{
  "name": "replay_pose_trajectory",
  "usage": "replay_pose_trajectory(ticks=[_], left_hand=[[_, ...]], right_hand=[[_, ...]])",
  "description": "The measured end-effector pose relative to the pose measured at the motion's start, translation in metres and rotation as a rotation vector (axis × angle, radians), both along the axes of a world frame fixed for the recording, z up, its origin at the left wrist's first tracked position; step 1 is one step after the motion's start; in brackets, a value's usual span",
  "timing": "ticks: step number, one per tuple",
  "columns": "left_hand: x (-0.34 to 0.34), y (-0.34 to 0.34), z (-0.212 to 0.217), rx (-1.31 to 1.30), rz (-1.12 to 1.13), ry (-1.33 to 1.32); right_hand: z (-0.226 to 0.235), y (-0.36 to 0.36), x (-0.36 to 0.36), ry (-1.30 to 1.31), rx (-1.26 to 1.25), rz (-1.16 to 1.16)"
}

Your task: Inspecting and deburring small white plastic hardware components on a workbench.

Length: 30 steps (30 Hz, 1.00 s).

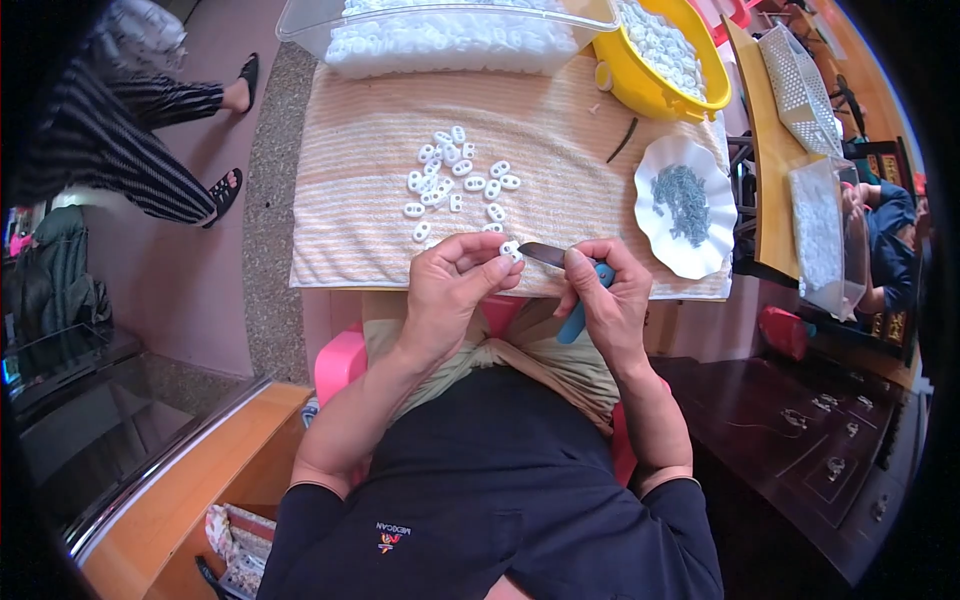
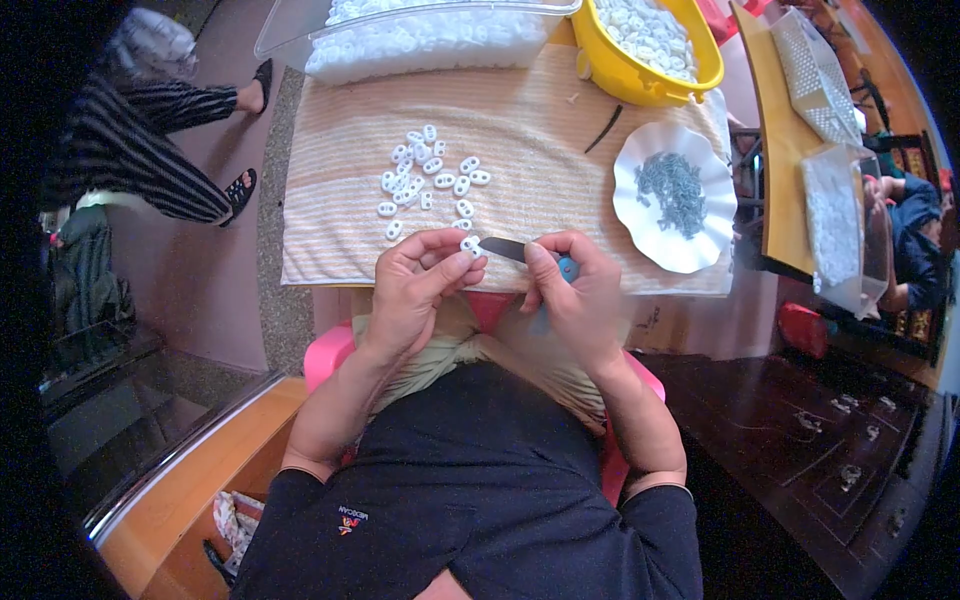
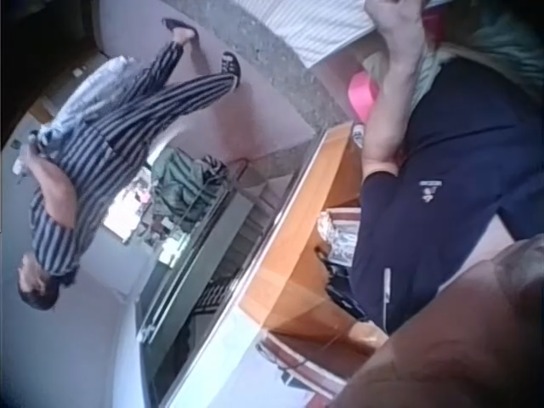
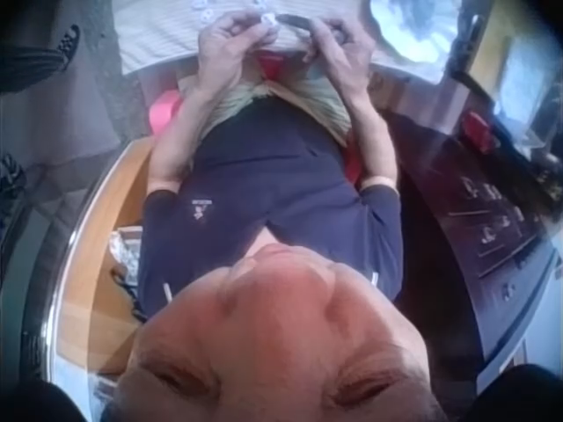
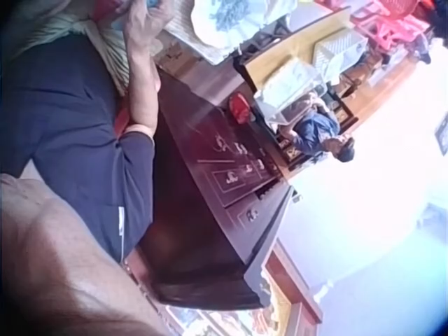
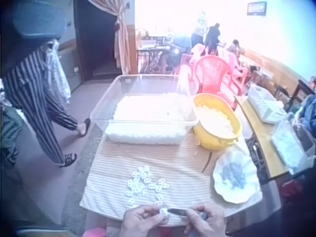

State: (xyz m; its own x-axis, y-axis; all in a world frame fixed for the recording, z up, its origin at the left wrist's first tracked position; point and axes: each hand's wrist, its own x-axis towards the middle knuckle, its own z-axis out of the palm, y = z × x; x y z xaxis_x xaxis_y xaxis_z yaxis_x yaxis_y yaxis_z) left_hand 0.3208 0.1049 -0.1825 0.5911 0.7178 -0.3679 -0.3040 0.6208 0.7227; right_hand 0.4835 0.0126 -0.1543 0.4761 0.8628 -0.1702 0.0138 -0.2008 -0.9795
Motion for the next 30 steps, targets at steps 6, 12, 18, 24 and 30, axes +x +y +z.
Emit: replay_pose_trajectory(ticks=[6, 12, 18, 24, 30], left_hand=[[-0.0007, -0.0012, -0.0028, 0.016, 0.007, 0.01], [-0.0001, -0.002, -0.0019, 0.048, 0.014, 0.025], [-0.0013, -0.0012, 0.0005, 0.089, 0.015, 0.034], [-0.0034, -0.0018, -0.0003, 0.108, 0.012, 0.048], [-0.0009, -0.0041, 0.0011, 0.106, 0.013, 0.028]], right_hand=[[0.0038, 0.0016, -0.0022, 0.086, -0.023, -0.001], [0.0015, 0.0003, 0.0042, 0.125, -0.027, 0.035], [0.0038, 0.001, 0.0052, 0.167, -0.071, 0.083], [0.004, 0.0002, 0.0029, 0.244, -0.086, 0.102], [0.0054, -0.0014, 0.0008, 0.206, -0.042, 0.064]])
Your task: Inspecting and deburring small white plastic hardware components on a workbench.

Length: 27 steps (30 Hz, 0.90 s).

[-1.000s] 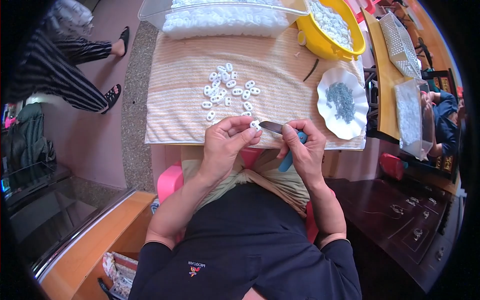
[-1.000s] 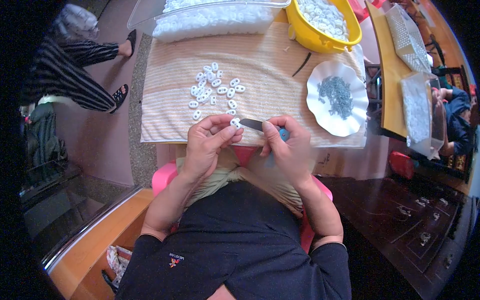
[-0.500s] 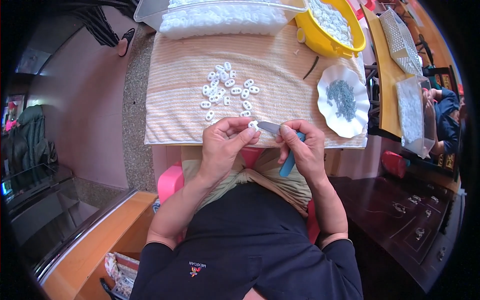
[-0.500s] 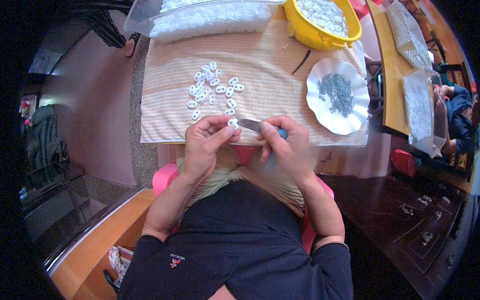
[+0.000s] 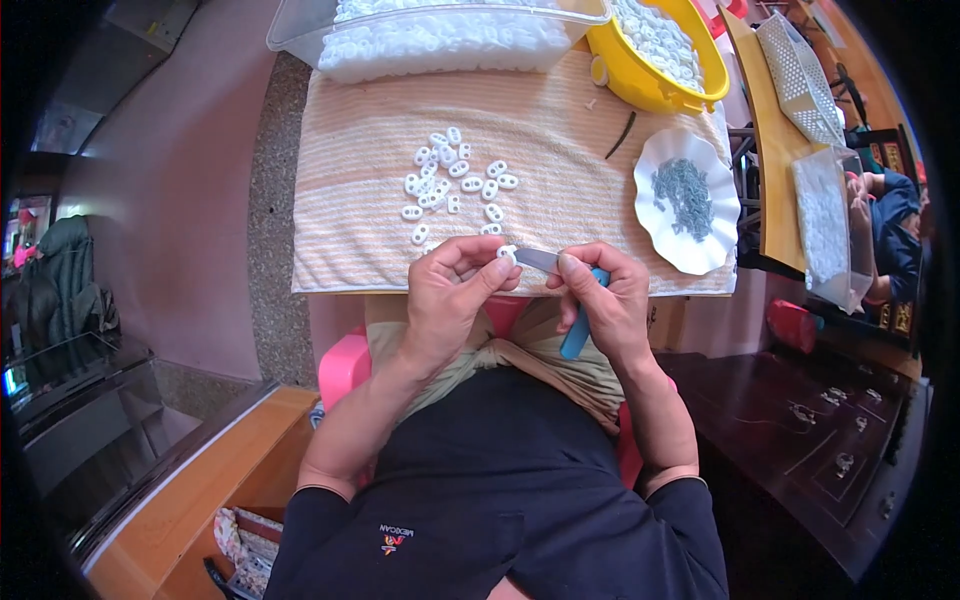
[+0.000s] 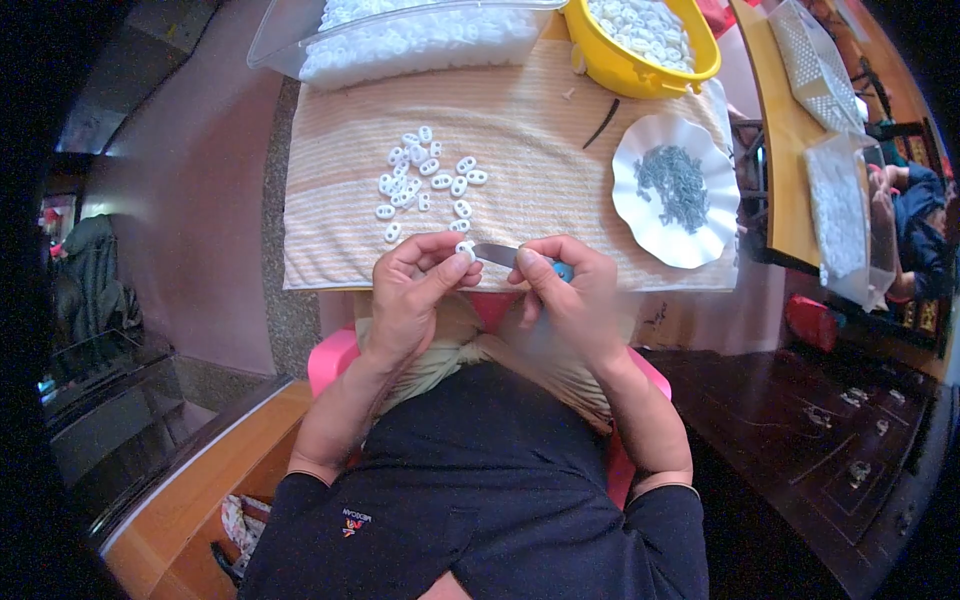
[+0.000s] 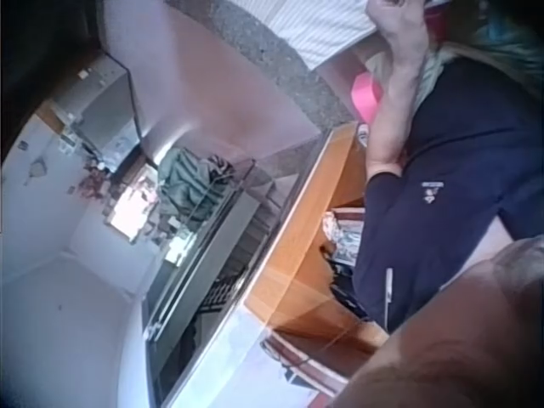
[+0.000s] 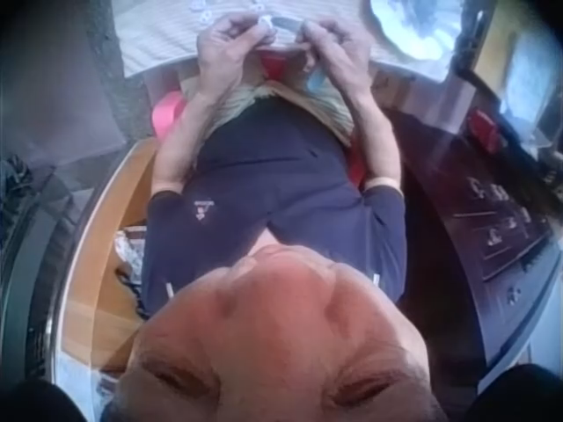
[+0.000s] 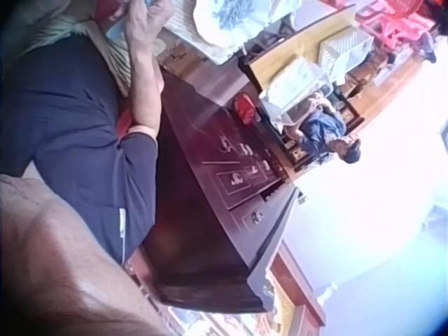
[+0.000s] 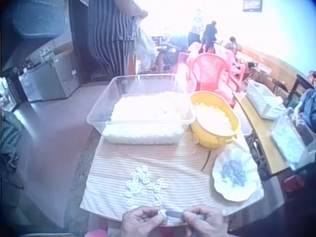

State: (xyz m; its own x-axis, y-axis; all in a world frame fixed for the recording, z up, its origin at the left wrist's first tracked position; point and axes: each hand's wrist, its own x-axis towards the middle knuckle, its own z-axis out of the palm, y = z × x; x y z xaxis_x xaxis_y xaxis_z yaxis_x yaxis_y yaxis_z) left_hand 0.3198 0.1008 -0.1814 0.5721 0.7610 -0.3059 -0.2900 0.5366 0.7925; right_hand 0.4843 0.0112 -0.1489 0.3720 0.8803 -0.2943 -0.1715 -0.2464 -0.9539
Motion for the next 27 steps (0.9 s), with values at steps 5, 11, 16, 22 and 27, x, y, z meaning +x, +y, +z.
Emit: replay_pose_trajectory(ticks=[5, 11, 16, 22, 27], left_hand=[[0.001, 0.004, 0.001, -0.081, -0.039, 0.011], [-0.002, 0.007, -0.001, -0.16, -0.165, -0.019], [0.0, 0.005, -0.001, -0.107, -0.163, -0.008], [0.003, -0.004, 0.002, -0.095, -0.029, -0.022], [0.003, -0.009, 0.002, -0.128, 0.039, -0.057]], right_hand=[[-0.004, 0.0, 0.001, -0.09, 0.011, 0.027], [0.0, 0.0, -0.003, -0.148, 0.022, 0.04], [0.0, 0.0, -0.005, -0.241, 0.037, 0.069], [0.003, 0.0, -0.017, -0.865, 0.226, 0.089], [0.01, 0.001, -0.021, -1.187, 0.341, 0.21]])
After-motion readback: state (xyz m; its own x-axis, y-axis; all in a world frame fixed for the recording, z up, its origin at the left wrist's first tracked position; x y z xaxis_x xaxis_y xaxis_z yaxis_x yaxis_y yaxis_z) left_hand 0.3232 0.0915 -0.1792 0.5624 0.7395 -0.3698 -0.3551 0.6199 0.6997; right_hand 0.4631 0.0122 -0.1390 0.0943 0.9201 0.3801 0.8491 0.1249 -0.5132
